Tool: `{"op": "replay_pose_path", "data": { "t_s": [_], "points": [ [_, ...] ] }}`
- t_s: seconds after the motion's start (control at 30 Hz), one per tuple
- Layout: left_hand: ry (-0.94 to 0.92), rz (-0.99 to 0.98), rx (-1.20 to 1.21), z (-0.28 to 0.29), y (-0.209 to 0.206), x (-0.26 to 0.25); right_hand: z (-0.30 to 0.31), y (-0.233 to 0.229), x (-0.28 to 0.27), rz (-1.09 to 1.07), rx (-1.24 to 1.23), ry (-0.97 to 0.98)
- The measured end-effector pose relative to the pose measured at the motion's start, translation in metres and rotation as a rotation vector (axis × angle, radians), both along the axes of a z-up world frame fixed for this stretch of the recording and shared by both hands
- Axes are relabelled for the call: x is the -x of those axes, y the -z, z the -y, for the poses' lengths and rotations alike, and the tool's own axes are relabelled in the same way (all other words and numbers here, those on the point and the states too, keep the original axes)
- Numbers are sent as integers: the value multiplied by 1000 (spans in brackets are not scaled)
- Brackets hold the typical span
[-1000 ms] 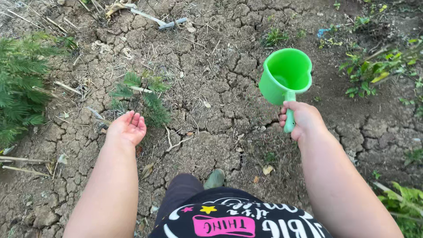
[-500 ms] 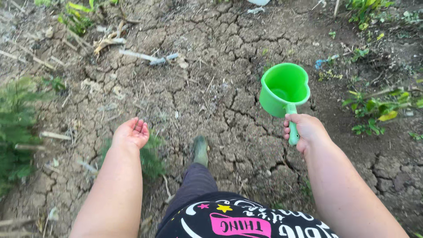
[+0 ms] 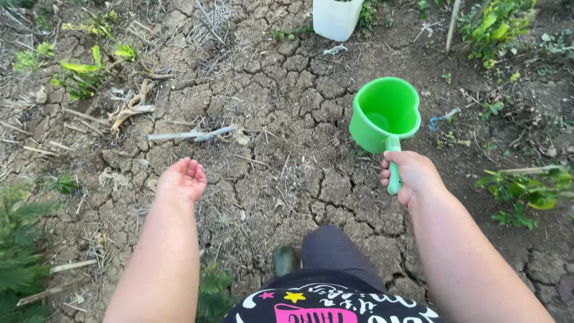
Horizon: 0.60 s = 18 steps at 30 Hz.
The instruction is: The person waters various plants in a garden using a green plastic scoop, refilling the scoop multiple times from a large metal barrel filled with water and from a smaller white container.
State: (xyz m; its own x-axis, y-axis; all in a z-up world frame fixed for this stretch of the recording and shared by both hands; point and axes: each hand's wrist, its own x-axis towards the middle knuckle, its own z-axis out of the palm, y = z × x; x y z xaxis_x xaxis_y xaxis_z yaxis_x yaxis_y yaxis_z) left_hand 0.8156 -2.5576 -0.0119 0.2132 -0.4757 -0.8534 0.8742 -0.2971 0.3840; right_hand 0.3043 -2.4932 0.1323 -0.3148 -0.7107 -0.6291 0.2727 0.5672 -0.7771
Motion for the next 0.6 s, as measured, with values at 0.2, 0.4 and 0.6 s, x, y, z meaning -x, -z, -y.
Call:
{"op": "replay_pose_path", "data": {
  "t_s": [0.2, 0.4, 0.6],
  "points": [
    [58, -41, -41, 99, 32, 16, 122, 17, 6, 19, -11, 55],
    [-38, -43, -24, 251, 51, 10, 289, 29, 29, 34, 41, -18],
    [4, 56, -19, 401, -21, 71, 449, 8, 77, 69, -1, -82]
  ]
}}
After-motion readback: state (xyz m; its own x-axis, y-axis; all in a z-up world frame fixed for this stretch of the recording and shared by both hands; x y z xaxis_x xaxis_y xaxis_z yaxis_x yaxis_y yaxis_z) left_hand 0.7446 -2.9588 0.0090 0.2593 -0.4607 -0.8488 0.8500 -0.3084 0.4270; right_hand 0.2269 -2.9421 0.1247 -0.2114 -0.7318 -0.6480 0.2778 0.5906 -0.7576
